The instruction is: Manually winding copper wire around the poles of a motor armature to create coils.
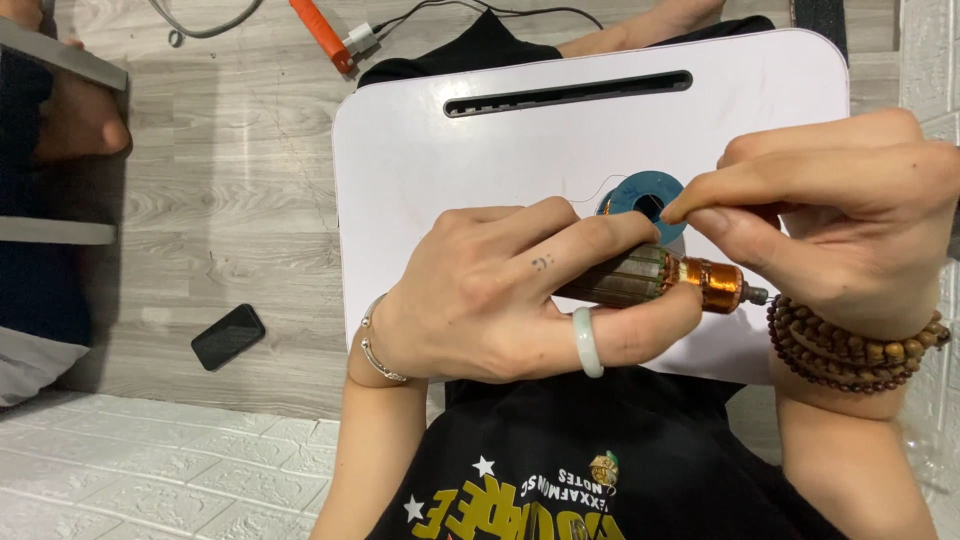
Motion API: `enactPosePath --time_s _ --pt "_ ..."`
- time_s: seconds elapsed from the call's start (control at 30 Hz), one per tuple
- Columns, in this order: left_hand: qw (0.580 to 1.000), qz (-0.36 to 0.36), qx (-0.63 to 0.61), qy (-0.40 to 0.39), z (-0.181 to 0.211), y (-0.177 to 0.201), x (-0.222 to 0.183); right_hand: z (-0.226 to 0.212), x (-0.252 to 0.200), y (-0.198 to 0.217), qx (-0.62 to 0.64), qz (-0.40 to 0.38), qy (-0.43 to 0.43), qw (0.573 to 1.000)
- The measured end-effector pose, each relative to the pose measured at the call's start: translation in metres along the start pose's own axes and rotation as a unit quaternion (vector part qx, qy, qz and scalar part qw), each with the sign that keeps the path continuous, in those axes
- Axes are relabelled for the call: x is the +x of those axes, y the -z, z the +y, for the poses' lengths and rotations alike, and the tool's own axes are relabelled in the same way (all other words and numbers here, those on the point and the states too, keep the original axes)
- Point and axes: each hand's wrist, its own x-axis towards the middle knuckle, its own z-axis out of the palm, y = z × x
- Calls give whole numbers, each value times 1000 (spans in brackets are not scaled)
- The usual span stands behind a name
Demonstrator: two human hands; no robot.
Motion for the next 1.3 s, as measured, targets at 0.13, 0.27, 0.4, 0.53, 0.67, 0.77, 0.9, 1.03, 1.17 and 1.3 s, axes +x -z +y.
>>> enactPosePath --time_s 0.13,0.27,0.4,0.53,0.67,0.77,0.9,1.03,1.17,1.3 --pt "1000 9 12 17 -1 -5 -4 -4 2 -6 19 11 -21 1000" --pt "1000 -17 -9 17 -2 -2 -2 -3 4 -9 43 12 -35 998" --pt "1000 10 21 -2 -2 0 2 -1 4 -11 53 21 -32 998" --pt "1000 21 14 -11 -2 1 3 1 6 -11 53 8 -17 998" --pt "999 33 11 -9 1 3 5 1 5 -11 57 5 -19 998" --pt "999 47 14 -1 2 4 5 0 6 -12 60 2 -15 998" --pt "999 13 42 32 -1 7 3 2 7 -15 46 7 14 999" --pt "996 1 68 64 -8 1 -1 14 -10 -22 -26 51 9 998" --pt "989 -20 48 136 -8 -4 -1 19 -17 -27 -133 90 84 983" --pt "986 -49 47 154 -8 -12 -6 19 -24 -29 -213 104 141 961"
